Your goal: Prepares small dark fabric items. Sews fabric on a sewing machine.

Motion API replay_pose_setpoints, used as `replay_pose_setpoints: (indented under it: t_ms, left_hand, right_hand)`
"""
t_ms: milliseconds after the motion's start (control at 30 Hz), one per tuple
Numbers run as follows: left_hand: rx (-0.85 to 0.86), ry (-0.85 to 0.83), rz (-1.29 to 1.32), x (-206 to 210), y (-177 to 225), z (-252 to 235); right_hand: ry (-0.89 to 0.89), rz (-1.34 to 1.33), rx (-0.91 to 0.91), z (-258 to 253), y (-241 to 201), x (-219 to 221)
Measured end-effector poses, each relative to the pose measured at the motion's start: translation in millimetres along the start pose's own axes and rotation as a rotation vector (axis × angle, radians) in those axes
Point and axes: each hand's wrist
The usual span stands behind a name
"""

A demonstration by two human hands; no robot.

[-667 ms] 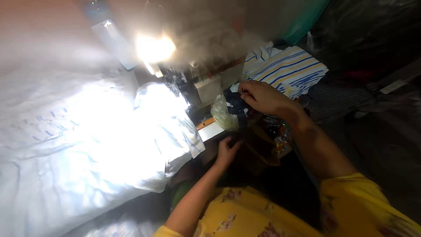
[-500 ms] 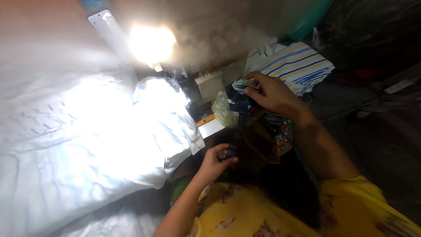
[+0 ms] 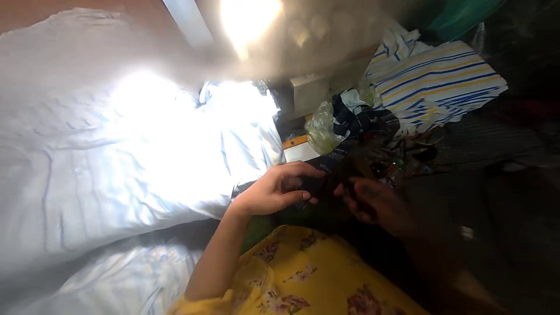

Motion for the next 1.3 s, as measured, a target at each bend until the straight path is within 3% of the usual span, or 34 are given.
replay_pose_setpoints:
  t_ms: [67,133,700,1300]
  left_hand:
    - [-0.009,-0.018,-0.015,-3,-2,0]
    - [-0.012,-0.037,-0.001,-4,-2,0]
    - [-0.038,0.079,-0.080,-4,-1,2]
    - [-0.053,0.018,0.005,-1,-7,-2]
  right_hand:
    - [-0.071,-0.151,-0.008,-6,42,6]
    - [-0.101,-0.217,0.022,-6,52,15]
    - [-0.035,-0.299,-0.027,-17,48,33]
    - [-0.077,-0.291,-0.024,-29,37,35]
Point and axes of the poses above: each hand's wrist, its own z-axis away from the middle knuckle, its own x-axis out of the palm, y = z × x, and after that the axes turned 11 degrees about y, right-handed
